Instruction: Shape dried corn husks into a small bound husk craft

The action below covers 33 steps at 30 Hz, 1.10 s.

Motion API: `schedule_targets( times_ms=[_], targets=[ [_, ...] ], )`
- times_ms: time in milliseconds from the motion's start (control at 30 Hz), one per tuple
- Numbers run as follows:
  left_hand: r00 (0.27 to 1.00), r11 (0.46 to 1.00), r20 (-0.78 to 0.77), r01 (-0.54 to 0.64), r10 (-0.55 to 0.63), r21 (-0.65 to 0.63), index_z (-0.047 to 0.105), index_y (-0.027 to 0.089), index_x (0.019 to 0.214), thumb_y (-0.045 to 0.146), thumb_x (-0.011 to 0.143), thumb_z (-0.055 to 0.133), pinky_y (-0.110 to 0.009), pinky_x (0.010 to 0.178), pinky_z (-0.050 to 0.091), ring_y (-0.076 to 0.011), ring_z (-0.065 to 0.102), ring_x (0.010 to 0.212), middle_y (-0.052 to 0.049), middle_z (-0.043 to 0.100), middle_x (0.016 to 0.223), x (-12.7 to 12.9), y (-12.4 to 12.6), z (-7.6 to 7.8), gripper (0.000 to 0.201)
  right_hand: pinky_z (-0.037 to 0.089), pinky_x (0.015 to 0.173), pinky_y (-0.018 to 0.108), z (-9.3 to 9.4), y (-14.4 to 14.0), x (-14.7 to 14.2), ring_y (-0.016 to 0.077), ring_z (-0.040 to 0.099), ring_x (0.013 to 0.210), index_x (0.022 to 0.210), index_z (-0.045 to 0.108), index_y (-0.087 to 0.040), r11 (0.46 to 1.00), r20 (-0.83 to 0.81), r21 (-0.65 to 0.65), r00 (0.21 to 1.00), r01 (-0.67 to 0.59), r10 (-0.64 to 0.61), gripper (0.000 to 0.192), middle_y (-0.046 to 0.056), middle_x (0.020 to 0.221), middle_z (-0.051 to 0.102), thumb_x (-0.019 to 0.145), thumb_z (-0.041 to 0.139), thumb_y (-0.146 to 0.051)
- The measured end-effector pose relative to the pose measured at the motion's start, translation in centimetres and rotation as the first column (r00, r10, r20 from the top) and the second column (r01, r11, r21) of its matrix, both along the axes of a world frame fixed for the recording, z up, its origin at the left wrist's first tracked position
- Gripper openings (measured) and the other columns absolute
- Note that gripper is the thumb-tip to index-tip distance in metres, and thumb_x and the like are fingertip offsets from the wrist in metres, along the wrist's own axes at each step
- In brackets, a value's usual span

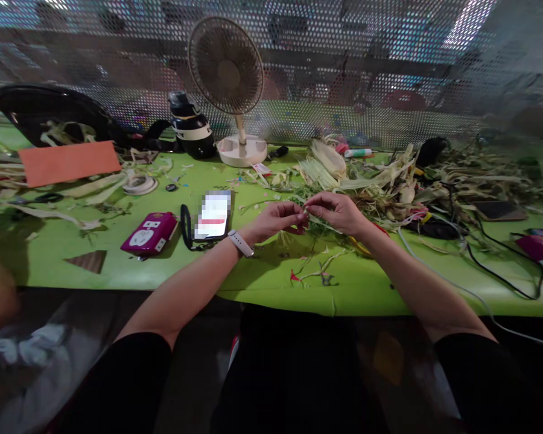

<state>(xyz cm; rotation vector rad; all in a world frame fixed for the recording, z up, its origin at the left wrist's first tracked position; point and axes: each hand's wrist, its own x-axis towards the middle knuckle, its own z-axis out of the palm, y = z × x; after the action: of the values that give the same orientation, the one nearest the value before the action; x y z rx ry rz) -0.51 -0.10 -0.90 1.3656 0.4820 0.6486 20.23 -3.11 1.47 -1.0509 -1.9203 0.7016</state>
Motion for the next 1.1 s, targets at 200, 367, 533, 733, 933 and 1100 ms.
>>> schedule_targets(
  times_ms=[200,367,533,733,933,1100],
  targets=[
    [0.959,0.957,0.083,-0.277,0.270,0.090,0.069,0.015,0.083,0.043,0.069,0.081,-0.024,0.070,0.053,-0.0071,0.060,0.066,0.000,0.068,0.077,0.3,0.6,-0.1,0.034,0.041,0.057,0.028,4.0,-1.1,4.0,0.0145,0.057,0.059,0.073,0.067,-0.018,0.987,0.560,-0.037,0.821,0.159,-0.111,0.022,0.002,0.066,0.066,0.085,0.059,-0.034],
    [0.884,0.888,0.171,-0.453,0.435,0.082,0.072,0.016,0.083,0.042,0.068,0.082,-0.024,0.066,0.050,-0.0077,0.056,0.065,0.001,0.066,0.073,0.6,1.1,-0.2,0.031,0.037,0.055,0.029,3.4,-4.1,5.4,0.0223,0.064,0.067,0.075,0.064,-0.019,0.945,0.923,-0.085,0.382,0.316,-0.045,0.012,0.008,0.076,0.070,0.073,0.063,-0.031],
    [0.861,0.876,0.215,-0.480,0.460,0.050,0.074,0.018,0.085,0.036,0.070,0.081,-0.025,0.069,0.050,-0.0074,0.059,0.068,0.000,0.070,0.078,0.8,1.3,-0.4,0.024,0.042,0.061,0.033,1.4,-6.4,4.7,0.0299,0.066,0.080,0.079,0.062,-0.018,0.943,0.923,0.051,0.345,0.328,-0.170,0.013,0.016,0.088,0.070,0.068,0.064,-0.024],
    [0.837,0.885,0.298,-0.462,0.459,-0.065,0.076,0.020,0.081,0.037,0.063,0.087,-0.024,0.072,0.051,-0.0067,0.061,0.068,0.001,0.072,0.077,0.9,1.6,-0.4,0.027,0.045,0.067,0.034,1.8,-6.9,5.9,0.0311,0.065,0.092,0.094,0.063,-0.016,0.938,0.927,0.023,0.344,0.346,-0.149,0.025,0.016,0.101,0.068,0.078,0.055,-0.034],
    [0.819,0.889,0.346,-0.432,0.458,-0.156,0.077,0.020,0.076,0.033,0.058,0.090,-0.024,0.072,0.051,-0.0063,0.061,0.066,0.002,0.072,0.075,1.0,1.5,0.1,0.025,0.042,0.067,0.032,0.9,-6.2,8.2,0.0305,0.064,0.092,0.102,0.060,-0.012,0.885,0.954,-0.010,0.269,0.466,-0.131,0.034,0.019,0.105,0.066,0.071,0.057,-0.026],
    [0.824,0.885,0.325,-0.431,0.465,-0.174,0.076,0.019,0.075,0.028,0.061,0.088,-0.025,0.074,0.052,-0.0072,0.061,0.067,0.001,0.072,0.075,1.1,1.3,0.3,0.020,0.038,0.059,0.030,0.5,-5.2,8.7,0.0273,0.064,0.079,0.095,0.060,-0.013,0.880,0.958,-0.104,0.283,0.464,-0.035,0.032,0.016,0.093,0.068,0.068,0.060,-0.028]
  ],
)
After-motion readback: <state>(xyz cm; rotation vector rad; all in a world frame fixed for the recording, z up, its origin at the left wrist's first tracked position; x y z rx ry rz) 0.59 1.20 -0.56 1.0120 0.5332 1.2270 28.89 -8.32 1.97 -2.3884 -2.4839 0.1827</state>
